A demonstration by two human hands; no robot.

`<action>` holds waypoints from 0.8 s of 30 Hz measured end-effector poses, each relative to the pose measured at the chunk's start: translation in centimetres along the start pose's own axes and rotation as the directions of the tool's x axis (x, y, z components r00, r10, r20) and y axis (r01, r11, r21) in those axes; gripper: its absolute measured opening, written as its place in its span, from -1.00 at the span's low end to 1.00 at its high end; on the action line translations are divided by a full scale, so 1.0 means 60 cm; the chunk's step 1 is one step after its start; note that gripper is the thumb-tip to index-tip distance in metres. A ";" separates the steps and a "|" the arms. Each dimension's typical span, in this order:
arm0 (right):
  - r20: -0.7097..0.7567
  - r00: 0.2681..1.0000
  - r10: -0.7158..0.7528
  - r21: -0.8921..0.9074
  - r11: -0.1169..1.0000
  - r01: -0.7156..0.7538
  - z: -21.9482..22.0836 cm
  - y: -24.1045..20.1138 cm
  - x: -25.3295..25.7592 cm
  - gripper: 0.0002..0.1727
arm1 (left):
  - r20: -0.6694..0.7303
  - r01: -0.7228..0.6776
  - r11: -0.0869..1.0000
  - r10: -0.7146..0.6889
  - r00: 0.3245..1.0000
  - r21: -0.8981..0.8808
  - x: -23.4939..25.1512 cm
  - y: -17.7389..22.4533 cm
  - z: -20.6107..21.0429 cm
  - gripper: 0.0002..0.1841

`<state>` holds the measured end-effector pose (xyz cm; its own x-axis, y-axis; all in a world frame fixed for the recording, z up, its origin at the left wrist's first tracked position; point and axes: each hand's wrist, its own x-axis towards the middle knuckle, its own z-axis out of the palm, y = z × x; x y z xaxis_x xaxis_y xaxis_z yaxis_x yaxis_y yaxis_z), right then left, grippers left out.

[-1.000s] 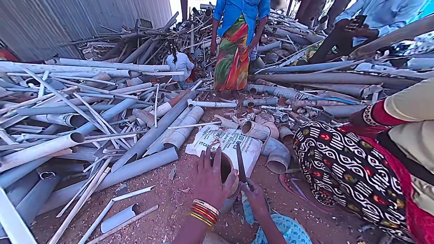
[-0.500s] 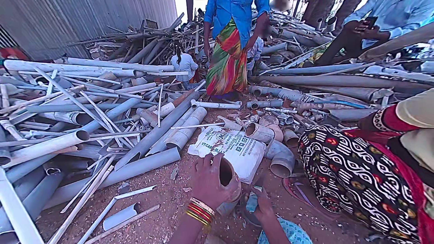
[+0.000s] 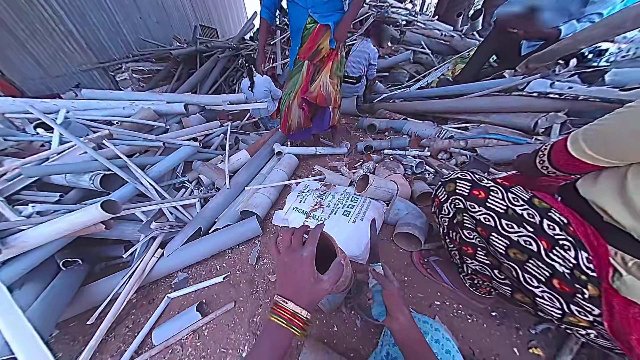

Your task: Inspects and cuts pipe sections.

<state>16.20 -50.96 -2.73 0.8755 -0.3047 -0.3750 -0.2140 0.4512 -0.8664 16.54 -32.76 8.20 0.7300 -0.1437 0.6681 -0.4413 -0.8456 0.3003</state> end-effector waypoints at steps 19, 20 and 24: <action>0.123 0.984 0.127 -0.066 0.991 -0.119 0.003 0.001 0.005 -0.69 | 0.062 -0.033 0.989 0.042 0.997 -0.147 -0.052 -0.015 -0.022 -0.19; 0.128 0.984 0.125 -0.071 0.991 -0.116 0.003 0.001 0.006 -0.69 | 0.063 -0.032 0.989 0.041 0.997 -0.144 -0.053 -0.015 -0.022 -0.18; 0.138 0.984 0.110 -0.090 0.991 -0.098 0.006 -0.001 0.003 -0.68 | 0.067 -0.027 0.986 0.039 0.997 -0.166 -0.052 -0.022 -0.023 -0.16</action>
<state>16.52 -50.73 -2.65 0.8981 -0.1350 -0.4186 -0.3365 0.4018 -0.8516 14.12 -30.48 6.67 0.7458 -0.2104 0.6321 -0.5415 -0.7441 0.3913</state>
